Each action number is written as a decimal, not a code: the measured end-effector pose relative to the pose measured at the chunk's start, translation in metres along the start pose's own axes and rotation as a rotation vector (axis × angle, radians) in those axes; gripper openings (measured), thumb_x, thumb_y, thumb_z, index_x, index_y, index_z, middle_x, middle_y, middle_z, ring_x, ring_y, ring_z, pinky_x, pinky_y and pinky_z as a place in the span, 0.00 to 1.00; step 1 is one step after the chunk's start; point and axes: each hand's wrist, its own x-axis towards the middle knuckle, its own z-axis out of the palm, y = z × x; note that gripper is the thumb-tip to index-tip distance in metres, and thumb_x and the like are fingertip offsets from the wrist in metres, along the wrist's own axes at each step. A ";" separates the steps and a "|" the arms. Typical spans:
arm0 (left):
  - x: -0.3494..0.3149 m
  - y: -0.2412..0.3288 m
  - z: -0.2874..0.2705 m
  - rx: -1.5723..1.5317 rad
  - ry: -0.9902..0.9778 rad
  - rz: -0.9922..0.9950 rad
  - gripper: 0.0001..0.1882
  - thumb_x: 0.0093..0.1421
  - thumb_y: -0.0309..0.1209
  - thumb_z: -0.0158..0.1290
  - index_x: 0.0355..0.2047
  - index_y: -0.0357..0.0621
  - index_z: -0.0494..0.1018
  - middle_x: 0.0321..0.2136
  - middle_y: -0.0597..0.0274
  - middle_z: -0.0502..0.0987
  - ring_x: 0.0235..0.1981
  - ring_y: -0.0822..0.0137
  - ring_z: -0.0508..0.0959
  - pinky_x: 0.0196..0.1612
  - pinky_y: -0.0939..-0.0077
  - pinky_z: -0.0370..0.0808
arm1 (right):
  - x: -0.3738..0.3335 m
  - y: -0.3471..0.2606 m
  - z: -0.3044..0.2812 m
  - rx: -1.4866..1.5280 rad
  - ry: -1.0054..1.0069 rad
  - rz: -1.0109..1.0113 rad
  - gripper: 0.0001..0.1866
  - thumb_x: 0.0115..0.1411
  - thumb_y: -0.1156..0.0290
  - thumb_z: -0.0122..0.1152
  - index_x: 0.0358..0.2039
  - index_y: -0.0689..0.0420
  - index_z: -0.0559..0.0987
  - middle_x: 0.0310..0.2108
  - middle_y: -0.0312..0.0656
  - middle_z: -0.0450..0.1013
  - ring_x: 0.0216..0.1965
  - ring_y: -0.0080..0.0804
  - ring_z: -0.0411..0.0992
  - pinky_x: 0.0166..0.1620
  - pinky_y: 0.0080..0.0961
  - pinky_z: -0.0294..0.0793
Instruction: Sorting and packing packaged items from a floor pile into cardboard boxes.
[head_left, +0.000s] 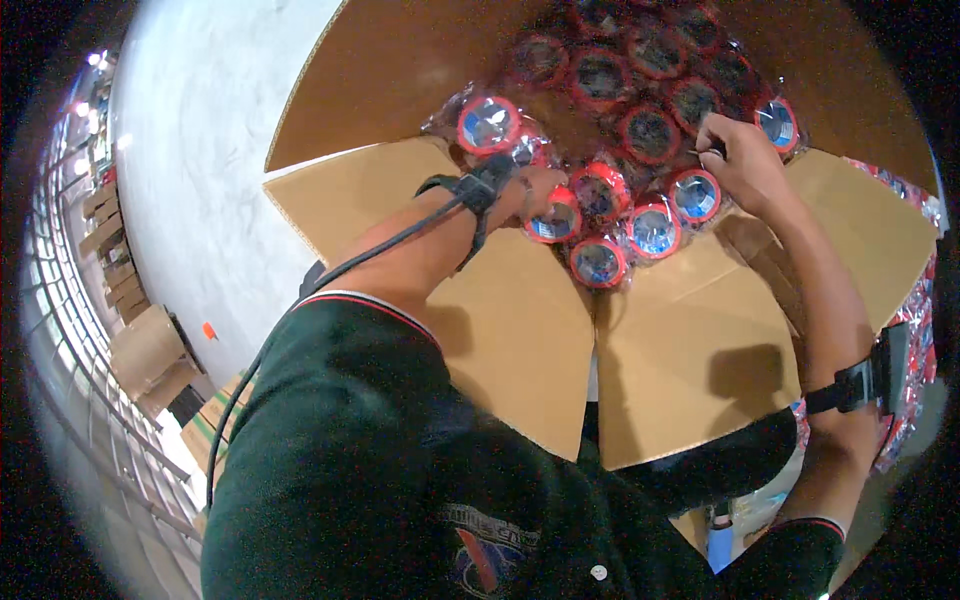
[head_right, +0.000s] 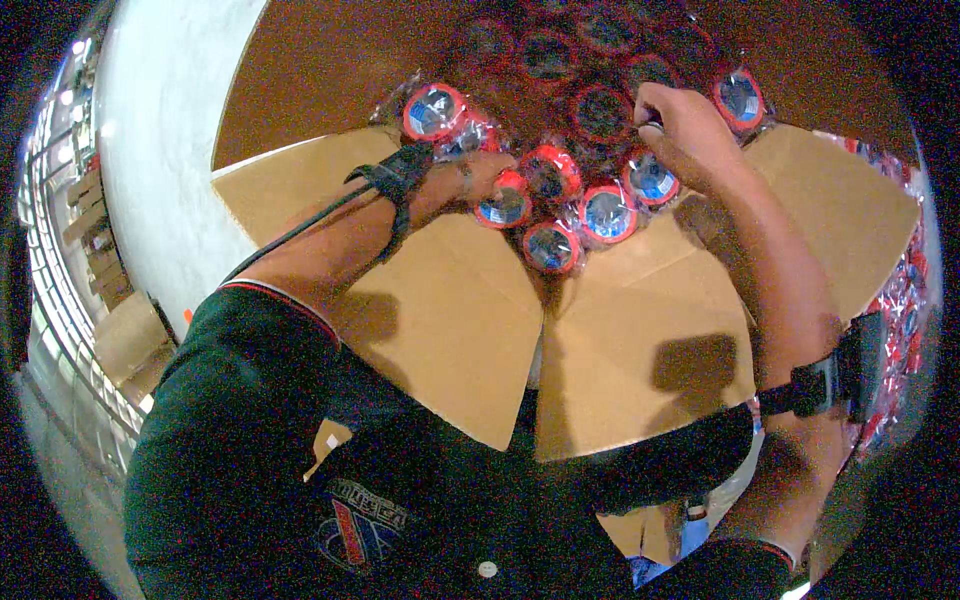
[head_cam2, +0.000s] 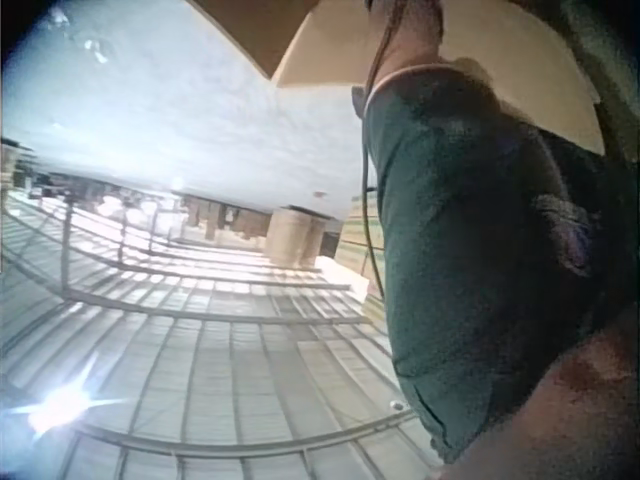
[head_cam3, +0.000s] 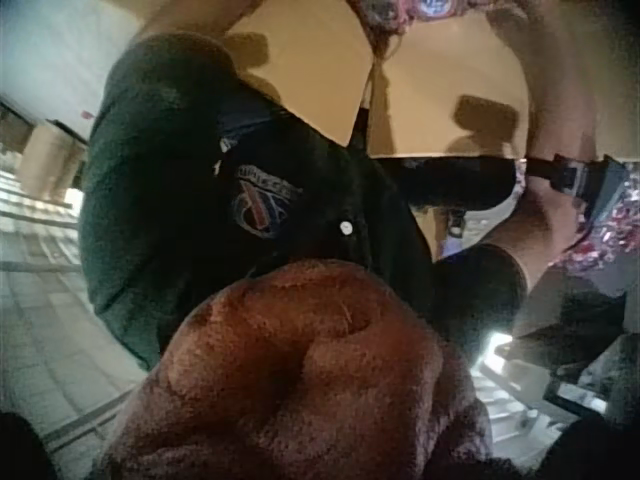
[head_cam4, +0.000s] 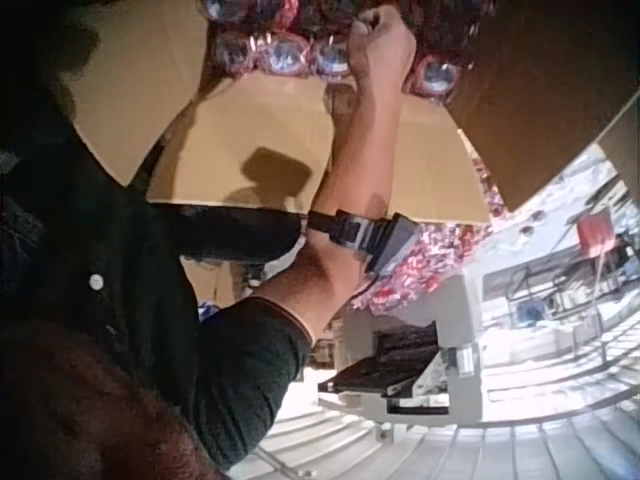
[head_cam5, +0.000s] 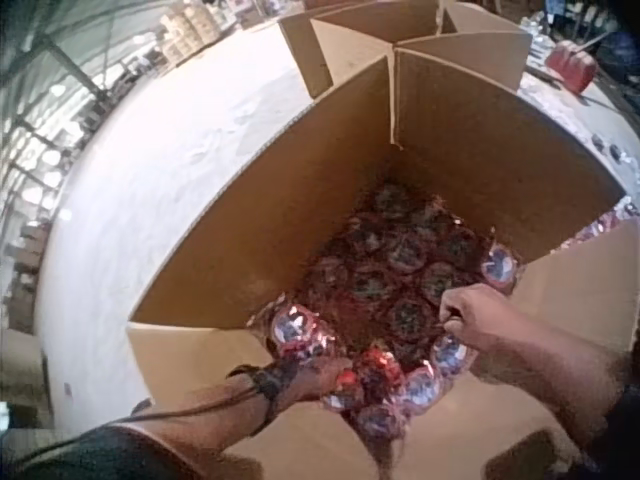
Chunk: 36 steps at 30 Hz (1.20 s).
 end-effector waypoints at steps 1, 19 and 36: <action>0.003 0.003 -0.007 0.085 -0.169 -0.017 0.39 0.38 0.40 0.67 0.51 0.40 0.66 0.45 0.48 0.74 0.45 0.55 0.75 0.47 0.66 0.72 | 0.000 0.000 0.001 -0.010 0.011 -0.002 0.07 0.47 0.76 0.58 0.27 0.59 0.71 0.23 0.49 0.71 0.29 0.49 0.71 0.33 0.37 0.68; 0.032 0.076 -0.025 -0.416 0.178 -0.491 0.43 0.34 0.64 0.59 0.33 0.32 0.77 0.37 0.42 0.77 0.41 0.53 0.78 0.43 0.63 0.74 | 0.001 -0.013 -0.007 0.041 0.057 -0.037 0.06 0.46 0.80 0.57 0.26 0.61 0.70 0.22 0.49 0.70 0.27 0.44 0.71 0.32 0.34 0.68; 0.013 0.041 -0.047 0.275 -0.168 -0.059 0.32 0.44 0.50 0.60 0.40 0.34 0.75 0.41 0.42 0.75 0.45 0.50 0.76 0.48 0.62 0.72 | -0.006 0.004 0.015 0.016 -0.050 0.013 0.07 0.47 0.78 0.58 0.27 0.60 0.70 0.22 0.47 0.69 0.26 0.42 0.69 0.31 0.34 0.67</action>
